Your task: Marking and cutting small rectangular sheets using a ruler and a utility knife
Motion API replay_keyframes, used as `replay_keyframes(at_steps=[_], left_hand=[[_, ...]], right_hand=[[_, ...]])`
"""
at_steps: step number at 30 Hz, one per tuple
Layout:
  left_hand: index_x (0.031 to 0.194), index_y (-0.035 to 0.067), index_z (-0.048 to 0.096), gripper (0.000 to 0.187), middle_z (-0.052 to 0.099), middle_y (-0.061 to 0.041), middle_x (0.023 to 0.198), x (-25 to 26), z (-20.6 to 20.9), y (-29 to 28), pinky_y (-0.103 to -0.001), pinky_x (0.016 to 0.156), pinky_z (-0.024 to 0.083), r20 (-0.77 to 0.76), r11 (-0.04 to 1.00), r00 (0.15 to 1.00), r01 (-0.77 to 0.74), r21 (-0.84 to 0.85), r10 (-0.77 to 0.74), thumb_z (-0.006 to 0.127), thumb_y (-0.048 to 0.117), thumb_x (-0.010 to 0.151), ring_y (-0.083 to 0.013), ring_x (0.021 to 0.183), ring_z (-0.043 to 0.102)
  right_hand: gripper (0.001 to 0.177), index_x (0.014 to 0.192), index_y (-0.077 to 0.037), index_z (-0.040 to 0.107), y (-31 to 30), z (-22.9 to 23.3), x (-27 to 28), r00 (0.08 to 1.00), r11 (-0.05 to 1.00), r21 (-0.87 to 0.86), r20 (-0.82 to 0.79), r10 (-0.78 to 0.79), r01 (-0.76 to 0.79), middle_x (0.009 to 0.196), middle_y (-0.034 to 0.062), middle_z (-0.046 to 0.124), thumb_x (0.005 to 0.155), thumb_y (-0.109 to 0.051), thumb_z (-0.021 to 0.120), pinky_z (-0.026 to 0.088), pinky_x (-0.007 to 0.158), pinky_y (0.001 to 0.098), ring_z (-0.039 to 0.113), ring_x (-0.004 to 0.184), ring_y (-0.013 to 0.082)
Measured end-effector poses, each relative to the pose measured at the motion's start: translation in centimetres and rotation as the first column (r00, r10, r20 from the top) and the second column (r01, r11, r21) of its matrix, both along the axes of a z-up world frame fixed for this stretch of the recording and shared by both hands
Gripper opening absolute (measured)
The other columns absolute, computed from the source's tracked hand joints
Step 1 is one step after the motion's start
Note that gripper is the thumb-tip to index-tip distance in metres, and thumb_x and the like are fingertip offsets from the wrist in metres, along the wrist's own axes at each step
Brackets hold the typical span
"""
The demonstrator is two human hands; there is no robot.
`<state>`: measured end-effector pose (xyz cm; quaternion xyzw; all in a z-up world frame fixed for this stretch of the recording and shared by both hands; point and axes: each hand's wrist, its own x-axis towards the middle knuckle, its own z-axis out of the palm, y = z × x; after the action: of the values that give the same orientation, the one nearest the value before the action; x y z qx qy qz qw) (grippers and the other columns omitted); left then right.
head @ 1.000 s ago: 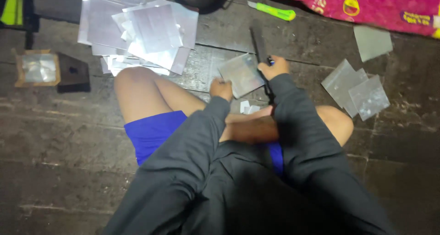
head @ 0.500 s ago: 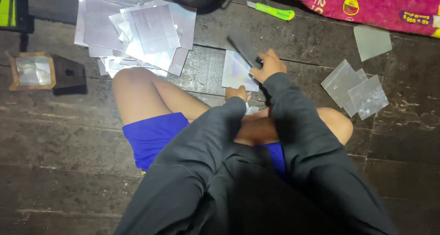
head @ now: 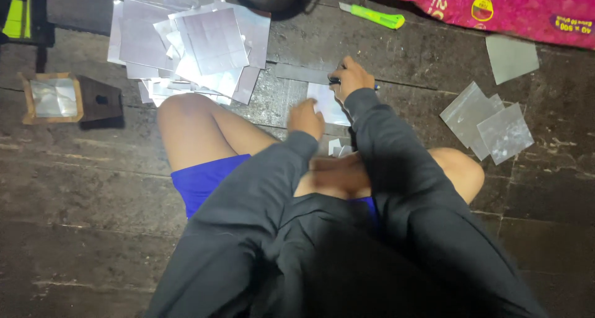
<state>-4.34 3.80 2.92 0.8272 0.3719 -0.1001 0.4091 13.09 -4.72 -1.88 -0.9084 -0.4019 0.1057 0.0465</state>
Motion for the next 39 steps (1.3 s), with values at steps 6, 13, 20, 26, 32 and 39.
replay_keyframes(at_steps=[6,13,20,26,32,39], left_hand=[[0.163,0.047,0.025,0.065,0.003,0.01,0.174,0.7,1.9,6.4,-0.076,0.119,0.001,-0.282,0.814,0.86,0.5,0.296,-0.426,0.05,0.053,0.103,-0.0339,0.159,-0.003],[0.161,0.049,0.027,0.062,0.006,0.008,0.174,0.4,1.6,6.6,-0.077,0.118,0.004,-0.28,0.805,0.86,0.503,0.314,-0.428,0.048,0.053,0.103,-0.0329,0.159,-0.002],[0.159,0.053,0.029,0.065,0.002,0.007,0.174,0.5,0.3,6.9,-0.08,0.114,0.006,-0.27,0.817,0.877,0.472,0.333,-0.397,0.053,0.06,0.098,-0.0332,0.159,-0.007],[0.157,0.055,0.031,0.067,0.004,0.007,0.174,0.7,0.1,6.9,-0.081,0.114,0.001,-0.252,0.837,0.893,0.442,0.324,-0.373,0.056,0.062,0.095,-0.0342,0.159,-0.007],[0.155,0.056,0.033,0.068,0.004,0.007,0.174,1.0,-0.7,7.1,-0.082,0.113,-0.001,-0.246,0.847,0.9,0.426,0.318,-0.361,0.061,0.06,0.093,-0.0343,0.159,-0.008],[0.155,0.054,0.035,0.067,0.004,0.007,0.174,1.0,-0.2,6.9,-0.081,0.114,-0.003,-0.236,0.86,0.907,0.41,0.303,-0.35,0.062,0.059,0.094,-0.0342,0.158,-0.009]], right_hand=[[0.042,0.115,-0.02,0.076,-1.7,3.7,0.7,0.977,0.979,0.016,-0.079,-0.2,0.201,0.119,0.0043,0.055,0.082,-0.045,0.083,0.057,0.091,0.0561,0.067,0.11,0.0385],[0.036,0.103,-0.011,0.064,-8.5,2.7,2.5,0.869,0.764,0.467,-0.02,-0.494,0.445,0.095,0.0155,0.061,0.112,-0.044,0.05,0.053,0.086,0.0525,0.066,0.098,0.0406],[0.013,0.084,-0.014,0.074,-5.7,1.4,-2.5,0.966,0.644,0.738,-0.259,-0.007,0.203,0.082,0.0101,0.071,0.084,-0.016,0.087,0.057,0.075,0.0322,0.072,0.082,0.0292],[0.017,0.092,-0.007,0.077,-2.2,2.6,-4.1,0.94,0.665,0.73,-0.316,0.127,0.156,0.087,0.0154,0.073,0.079,-0.004,0.087,0.059,0.073,0.0375,0.073,0.084,0.0352],[0.013,0.09,-0.01,0.076,0.6,3.1,-5.0,0.959,0.681,0.723,-0.264,0.108,0.122,0.082,0.0126,0.072,0.081,-0.005,0.084,0.057,0.071,0.0387,0.072,0.079,0.0351],[0.012,0.085,-0.013,0.073,-1.3,2.7,-2.7,0.978,0.771,0.637,-0.15,0.143,-0.015,0.078,0.0109,0.07,0.077,-0.01,0.082,0.057,0.07,0.0405,0.071,0.078,0.0353]])
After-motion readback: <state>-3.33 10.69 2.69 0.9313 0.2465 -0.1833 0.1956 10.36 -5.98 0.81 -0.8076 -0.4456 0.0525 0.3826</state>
